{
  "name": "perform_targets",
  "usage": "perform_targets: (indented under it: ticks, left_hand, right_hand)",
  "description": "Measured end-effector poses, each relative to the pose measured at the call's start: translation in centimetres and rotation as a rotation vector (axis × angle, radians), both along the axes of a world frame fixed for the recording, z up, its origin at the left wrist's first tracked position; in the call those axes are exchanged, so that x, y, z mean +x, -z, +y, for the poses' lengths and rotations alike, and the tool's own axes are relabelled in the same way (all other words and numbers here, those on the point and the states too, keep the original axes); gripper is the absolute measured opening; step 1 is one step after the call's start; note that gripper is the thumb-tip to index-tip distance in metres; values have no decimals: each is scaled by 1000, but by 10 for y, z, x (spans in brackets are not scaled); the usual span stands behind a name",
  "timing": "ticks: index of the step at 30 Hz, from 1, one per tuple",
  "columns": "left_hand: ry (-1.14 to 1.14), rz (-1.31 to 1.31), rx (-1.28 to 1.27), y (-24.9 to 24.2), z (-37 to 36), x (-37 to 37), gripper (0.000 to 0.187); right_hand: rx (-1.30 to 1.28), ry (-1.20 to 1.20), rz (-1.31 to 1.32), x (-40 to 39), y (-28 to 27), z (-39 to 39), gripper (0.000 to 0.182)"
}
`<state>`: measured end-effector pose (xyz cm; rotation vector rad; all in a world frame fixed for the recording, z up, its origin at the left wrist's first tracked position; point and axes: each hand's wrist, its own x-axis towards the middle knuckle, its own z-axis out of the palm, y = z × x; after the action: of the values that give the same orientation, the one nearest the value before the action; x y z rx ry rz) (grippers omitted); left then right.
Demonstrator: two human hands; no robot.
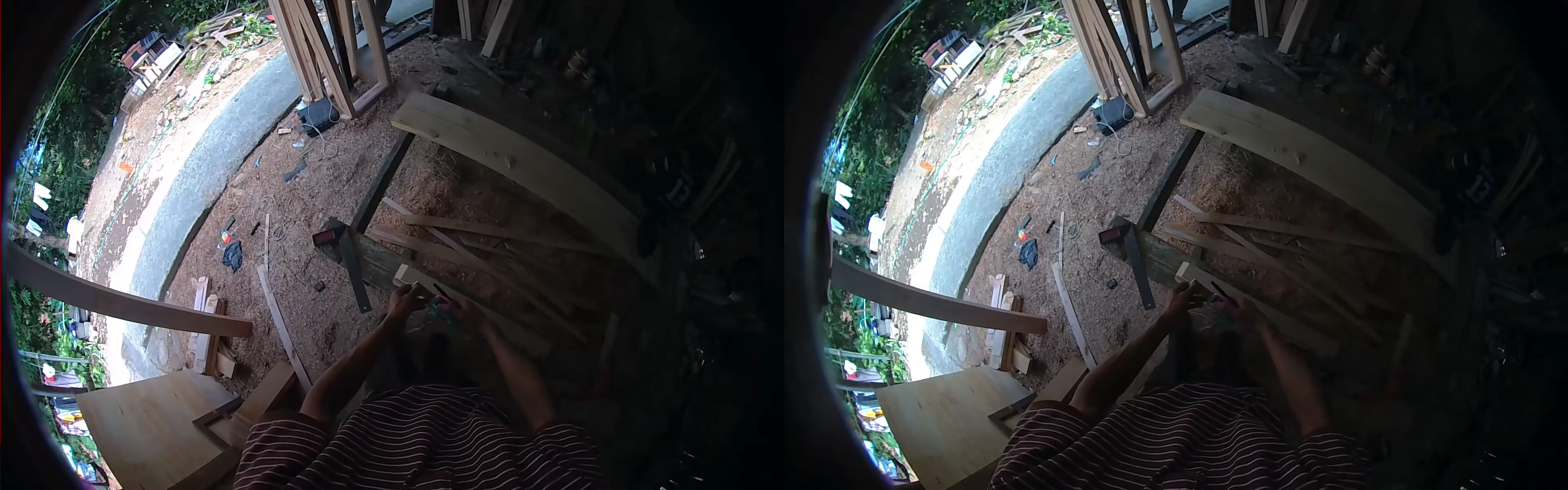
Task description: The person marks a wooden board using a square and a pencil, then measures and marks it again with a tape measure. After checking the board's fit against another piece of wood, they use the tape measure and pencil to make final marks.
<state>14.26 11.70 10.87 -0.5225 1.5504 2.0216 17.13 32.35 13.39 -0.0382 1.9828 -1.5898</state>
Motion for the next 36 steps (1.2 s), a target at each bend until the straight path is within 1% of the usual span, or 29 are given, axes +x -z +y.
perform_targets:
  ticks: [2,4,5,7,9,11,12,14,15,16,18,19,20,21,22,24,25,27,31,36]
  left_hand:
    - [8,20,-8,4,-7,-12,41]
    - [53,49,-38,11,-17,-19,42]
    - [57,43,-29,11,-22,-22,42]
    - [47,28,76,12,-30,-26,43]
    - [53,4,104,22,-36,-32,44]
    - [68,-33,119,31,-42,-32,46]
    - [62,-38,103,34,-45,-33,46]
    - [79,-45,87,43,-51,-36,46]
    - [82,-29,131,49,-56,-39,47]
    - [78,-9,179,54,-58,-42,49]
    - [96,13,184,46,-61,-50,49]
    - [108,30,180,42,-63,-51,49]
    - [103,29,178,36,-65,-51,49]
    - [55,-3,158,30,-65,-51,49]
    - [13,-29,140,23,-64,-56,49]
    - [55,-50,156,37,-70,-67,49]
    - [87,-82,171,48,-72,-68,49]
    - [70,-111,163,53,-72,-66,48]
    - [63,-164,82,52,-85,-60,48]
    - [53,-245,88,57,-88,-58,46]
  right_hand:
    - [70,7,66,-5,-28,-10,61]
    - [77,-16,57,-13,-14,-15,60]
    - [76,-35,49,-16,-15,-20,60]
    - [114,-34,25,-19,-18,-27,59]
    - [149,-30,4,-28,-20,-37,58]
    - [137,37,101,-29,-19,-49,57]
    - [136,56,86,-29,-19,-52,57]
    - [148,-12,-14,-32,-23,-52,58]
    - [180,26,-58,-31,-34,-54,58]
    - [185,36,-59,-30,-29,-54,58]
    - [102,95,-18,-33,-20,-54,58]
    - [104,87,-18,-35,-17,-49,58]
    - [140,41,-20,-37,-19,-47,62]
    - [173,0,-21,-38,-22,-47,67]
    - [171,5,-15,-41,-22,-47,67]
    - [287,-64,-43,-42,-15,-40,70]
    - [288,-59,-45,-41,-10,-36,70]
    - [339,-75,-34,-41,-3,-34,70]
    - [294,-50,-99,-38,3,-27,68]
    - [261,-36,3,-29,14,-18,65]
